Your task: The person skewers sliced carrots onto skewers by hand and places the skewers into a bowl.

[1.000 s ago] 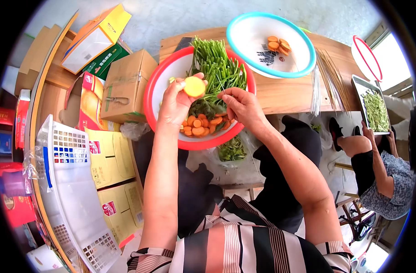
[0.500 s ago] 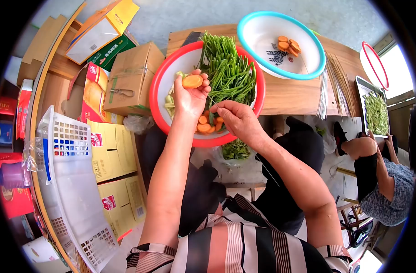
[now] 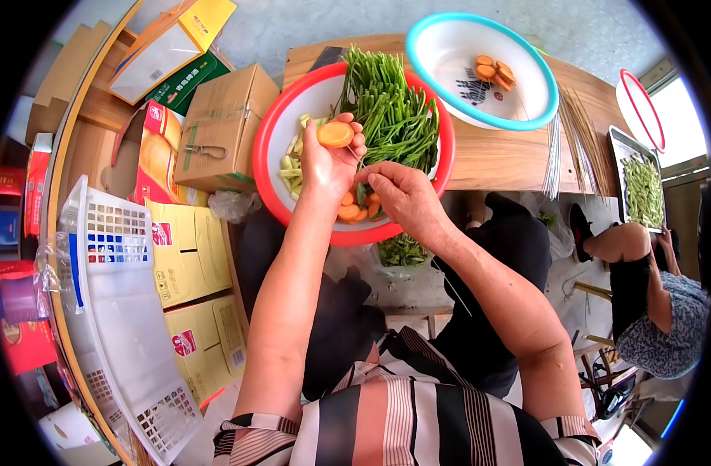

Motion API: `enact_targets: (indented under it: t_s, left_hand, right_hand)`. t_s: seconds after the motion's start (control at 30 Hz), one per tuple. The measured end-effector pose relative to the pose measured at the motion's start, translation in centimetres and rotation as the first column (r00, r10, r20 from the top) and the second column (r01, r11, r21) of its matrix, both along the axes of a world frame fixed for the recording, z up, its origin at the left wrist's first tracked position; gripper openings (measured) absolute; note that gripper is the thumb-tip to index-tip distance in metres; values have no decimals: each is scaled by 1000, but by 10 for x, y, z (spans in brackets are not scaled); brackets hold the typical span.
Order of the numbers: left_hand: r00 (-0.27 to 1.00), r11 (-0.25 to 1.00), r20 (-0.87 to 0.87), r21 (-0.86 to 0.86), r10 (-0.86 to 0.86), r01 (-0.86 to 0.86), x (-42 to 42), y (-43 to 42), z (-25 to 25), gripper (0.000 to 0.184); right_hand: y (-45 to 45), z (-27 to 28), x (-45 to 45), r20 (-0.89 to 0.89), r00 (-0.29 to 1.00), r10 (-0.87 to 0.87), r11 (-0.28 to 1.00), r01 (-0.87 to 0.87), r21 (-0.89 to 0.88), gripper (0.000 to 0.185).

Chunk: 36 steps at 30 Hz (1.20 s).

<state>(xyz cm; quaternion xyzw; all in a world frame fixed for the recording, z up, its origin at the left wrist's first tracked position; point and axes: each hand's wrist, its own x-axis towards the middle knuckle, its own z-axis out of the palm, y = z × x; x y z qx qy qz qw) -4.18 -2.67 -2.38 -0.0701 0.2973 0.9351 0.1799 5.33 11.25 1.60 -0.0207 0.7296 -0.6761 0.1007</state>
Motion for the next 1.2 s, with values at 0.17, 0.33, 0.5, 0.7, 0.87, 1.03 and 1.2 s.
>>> enact_targets:
  t_s: [0.17, 0.33, 0.5, 0.7, 0.87, 1.03, 1.2]
  left_hand:
    - [1000, 1000, -9, 1, -5, 5, 1, 0, 1, 57]
    - [1000, 1000, 16, 17, 3, -3, 1, 1, 2, 61]
    - [1000, 1000, -20, -24, -7, 6, 2, 1, 2, 58]
    - [999, 998, -40, -52, -31, 29, 4, 4, 8, 60]
    - [999, 997, -51, -82, -18, 14, 8, 9, 10, 59]
    - [997, 998, -62, -55, -42, 39, 9, 8, 6, 56]
    - [996, 999, -81, -20, -35, 33, 11, 8, 5, 56]
  right_hand:
    - [1, 2, -1, 23, 999, -38, 999, 37, 29, 21]
    - [0, 1, -1, 51, 999, -2, 1000, 2, -6, 23]
    - [1, -2, -2, 37, 999, -5, 1000, 4, 8, 23]
    - [0, -2, -1, 39, 999, 2, 1000, -3, 17, 23]
    - [0, -6, -1, -16, 1000, -13, 1000, 13, -9, 21]
    - [-2, -9, 0, -27, 999, -32, 999, 32, -14, 21]
    - [-6, -17, -1, -175, 982, -71, 997, 74, 11, 21]
